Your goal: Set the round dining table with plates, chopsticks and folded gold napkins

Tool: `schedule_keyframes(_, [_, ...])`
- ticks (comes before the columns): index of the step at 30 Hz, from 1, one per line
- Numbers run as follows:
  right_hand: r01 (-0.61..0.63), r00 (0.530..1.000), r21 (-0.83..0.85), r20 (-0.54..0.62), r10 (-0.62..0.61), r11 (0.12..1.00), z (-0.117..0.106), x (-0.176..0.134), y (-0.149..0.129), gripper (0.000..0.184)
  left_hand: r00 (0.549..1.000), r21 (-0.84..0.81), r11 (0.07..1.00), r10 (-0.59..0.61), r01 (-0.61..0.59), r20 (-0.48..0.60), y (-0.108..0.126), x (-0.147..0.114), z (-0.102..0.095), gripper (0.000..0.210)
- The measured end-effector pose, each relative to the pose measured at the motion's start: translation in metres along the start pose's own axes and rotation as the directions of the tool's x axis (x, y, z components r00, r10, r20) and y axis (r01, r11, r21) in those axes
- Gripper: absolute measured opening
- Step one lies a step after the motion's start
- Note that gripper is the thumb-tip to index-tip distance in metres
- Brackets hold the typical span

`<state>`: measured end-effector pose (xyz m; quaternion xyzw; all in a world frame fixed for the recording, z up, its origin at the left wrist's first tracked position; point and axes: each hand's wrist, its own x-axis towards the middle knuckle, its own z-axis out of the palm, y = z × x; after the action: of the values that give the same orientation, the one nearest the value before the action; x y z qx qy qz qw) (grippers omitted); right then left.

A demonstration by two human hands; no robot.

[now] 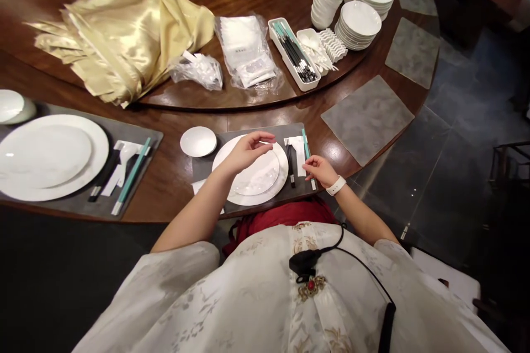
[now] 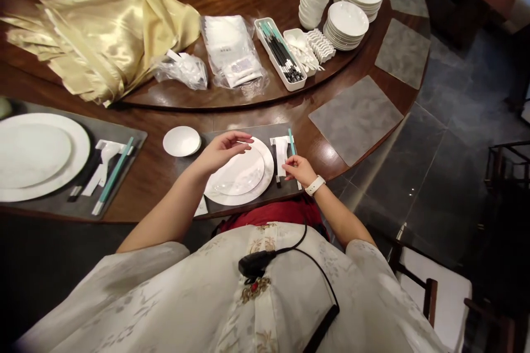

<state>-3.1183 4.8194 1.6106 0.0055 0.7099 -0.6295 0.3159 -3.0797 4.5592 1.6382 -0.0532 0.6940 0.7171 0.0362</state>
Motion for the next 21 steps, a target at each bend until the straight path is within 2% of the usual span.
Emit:
schedule_keyframes(3, [-0.06,0.995,-0.206,-0.093,0.041,0.977,-0.002,0.013,0.027,0.024,0.996,-0.038,0.996,-0.076,0.075,-0.038,-0.015,-0.013,0.004,0.054])
schedule_keyframes(6, [-0.128,0.985,-0.418,-0.161,0.065,0.899,-0.004,0.026,0.054,0.014,0.983,-0.084,0.985,-0.156,0.148,-0.092,-0.028,-0.026,0.007,0.055])
schedule_keyframes(11, [-0.193,0.978,-0.565,-0.175,0.112,0.802,-0.005,0.045,0.082,0.01,0.952,-0.154,0.967,-0.23,0.201,-0.202,-0.045,-0.051,0.008,0.057])
schedule_keyframes(17, [-0.187,0.982,-0.651,-0.13,0.135,0.736,-0.006,0.06,0.085,0.009,0.903,-0.181,0.954,-0.286,0.238,-0.32,-0.062,-0.094,0.004,0.06])
schedule_keyframes(21, [-0.156,0.988,-0.74,-0.102,0.12,0.654,-0.009,0.061,0.071,0.017,0.897,-0.141,0.95,-0.309,0.278,-0.315,-0.068,-0.129,-0.011,0.054])
